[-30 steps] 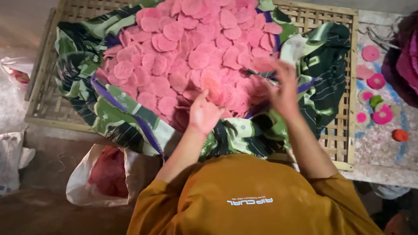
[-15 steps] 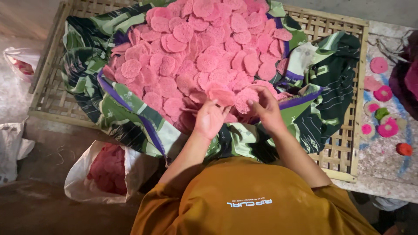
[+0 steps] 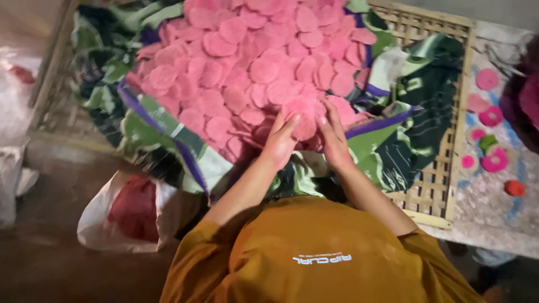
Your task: The person repeatedly picks up pink circular discs from a pile on a patterned cloth and places them into a white sack. The action is continuous and repetitive, involving gathering handfuls of discs and transferring them into the bag.
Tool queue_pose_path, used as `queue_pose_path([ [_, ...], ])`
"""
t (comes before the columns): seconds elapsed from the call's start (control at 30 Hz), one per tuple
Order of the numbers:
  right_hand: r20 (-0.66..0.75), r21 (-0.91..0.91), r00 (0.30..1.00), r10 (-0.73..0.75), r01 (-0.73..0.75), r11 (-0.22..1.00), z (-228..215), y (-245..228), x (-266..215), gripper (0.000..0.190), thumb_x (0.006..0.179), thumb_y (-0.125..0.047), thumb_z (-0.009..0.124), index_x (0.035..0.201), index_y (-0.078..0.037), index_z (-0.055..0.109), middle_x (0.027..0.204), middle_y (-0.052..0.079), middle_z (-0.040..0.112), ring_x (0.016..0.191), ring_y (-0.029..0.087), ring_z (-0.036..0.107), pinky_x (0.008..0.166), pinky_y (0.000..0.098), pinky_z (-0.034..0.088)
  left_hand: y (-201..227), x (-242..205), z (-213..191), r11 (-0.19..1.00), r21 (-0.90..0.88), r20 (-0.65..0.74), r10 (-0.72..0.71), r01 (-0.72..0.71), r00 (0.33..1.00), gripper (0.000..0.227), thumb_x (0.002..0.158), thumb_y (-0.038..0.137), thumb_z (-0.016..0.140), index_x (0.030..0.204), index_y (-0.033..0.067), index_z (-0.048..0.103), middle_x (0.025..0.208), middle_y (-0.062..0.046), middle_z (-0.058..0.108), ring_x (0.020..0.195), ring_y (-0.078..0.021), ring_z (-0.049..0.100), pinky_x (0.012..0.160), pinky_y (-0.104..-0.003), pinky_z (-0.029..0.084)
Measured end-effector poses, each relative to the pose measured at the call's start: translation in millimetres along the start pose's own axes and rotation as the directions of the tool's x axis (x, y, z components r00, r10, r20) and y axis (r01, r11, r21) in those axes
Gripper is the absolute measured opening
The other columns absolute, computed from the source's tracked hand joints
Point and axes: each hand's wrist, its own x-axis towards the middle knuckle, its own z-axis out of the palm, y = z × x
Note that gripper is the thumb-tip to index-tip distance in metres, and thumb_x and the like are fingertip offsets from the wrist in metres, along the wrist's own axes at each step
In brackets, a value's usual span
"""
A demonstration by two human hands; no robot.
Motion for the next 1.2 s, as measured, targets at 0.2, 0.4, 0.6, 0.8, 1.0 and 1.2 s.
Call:
queue_pose_path([
  [0.2, 0.062, -0.395, 0.985, -0.163, 0.174, 0.902, 8, -16, 54, 0.066, 0.116, -0.028, 0.048, 0.17, -0.006, 0.015, 0.178, 0.017, 0.011, 0.166, 0.036, 0.006, 0.134, 0.0481, 0.005, 68, 38, 12, 0.227, 0.865, 0.243, 0.593, -0.448, 0.768, 0.075, 0.103, 0.03, 0.066, 0.16, 0.0049, 0.024, 0.162, -0.021, 0.035, 0.151, -0.0348, 0.032, 0.126, -0.045, 0.028],
  [0.4, 0.18, -0.108, 0.939, -0.292, 0.314, 0.943, 47, -37, 20, 0.068, 0.113, -0.022, 0.062, 0.168, -0.009, 0.026, 0.175, 0.019, 0.013, 0.166, 0.033, 0.019, 0.137, 0.0462, 0.021, 93, -77, -31, 0.076, 0.939, 0.082, 0.898, -0.337, 0.432, 0.041, 0.105, 0.024, 0.063, 0.141, 0.0074, 0.053, 0.143, -0.011, 0.06, 0.136, -0.0266, 0.055, 0.12, -0.039, 0.04],
  [0.6, 0.585, 0.137, 0.718, -0.376, 0.369, 0.919, 115, -34, -101, 0.033, 0.105, -0.007, 0.059, 0.137, -0.002, 0.051, 0.146, 0.02, 0.045, 0.138, 0.031, 0.047, 0.118, 0.0405, 0.04, 1, -279, -157, 0.268, 0.949, -0.284, 0.956, 0.166, 0.079, 0.036, 0.092, -0.002, 0.059, 0.128, 0.002, 0.059, 0.127, -0.014, 0.061, 0.123, -0.0303, 0.059, 0.111, -0.04, 0.045],
  [0.8, 0.921, -0.003, 0.39, -0.014, 0.043, 0.999, 158, 18, -161, 0.024, 0.096, 0.001, 0.06, 0.119, -0.003, 0.065, 0.11, 0.011, 0.063, 0.097, 0.02, 0.062, 0.087, 0.0305, 0.05, -101, -428, -269, 0.666, 0.746, -0.647, 0.72, -0.012, -0.251, 0.031, 0.099, -0.002, 0.052, 0.128, 0.003, 0.056, 0.124, -0.008, 0.058, 0.117, -0.0207, 0.057, 0.106, -0.036, 0.047],
  [1.0, 0.88, -0.204, 0.416, 0.229, -0.103, 0.973, 211, 133, -198, 0.017, 0.096, -0.001, 0.062, 0.112, -0.002, 0.064, 0.107, 0.004, 0.071, 0.098, 0.011, 0.066, 0.087, 0.0264, 0.053, -110, -467, -353, 0.691, 0.72, -0.694, 0.715, -0.065, -0.086, 0.027, 0.097, -0.002, 0.053, 0.122, 0.0039, 0.059, 0.115, -0.005, 0.063, 0.11, -0.0183, 0.06, 0.102, -0.033, 0.049],
  [1.2, 0.864, -0.267, 0.318, 0.391, -0.369, 0.89, 279, 207, -207, 0.02, 0.097, -0.005, 0.061, 0.117, -0.005, 0.066, 0.101, 0.003, 0.069, 0.087, 0.012, 0.065, 0.078, 0.0278, 0.056, -68, -475, -402, 0.786, 0.613, -0.785, 0.618, -0.082, 0.048, 0.029, 0.093, -0.001, 0.058, 0.121, 0.0036, 0.063, 0.105, -0.005, 0.064, 0.095, -0.016, 0.06, 0.089, -0.033, 0.052],
])
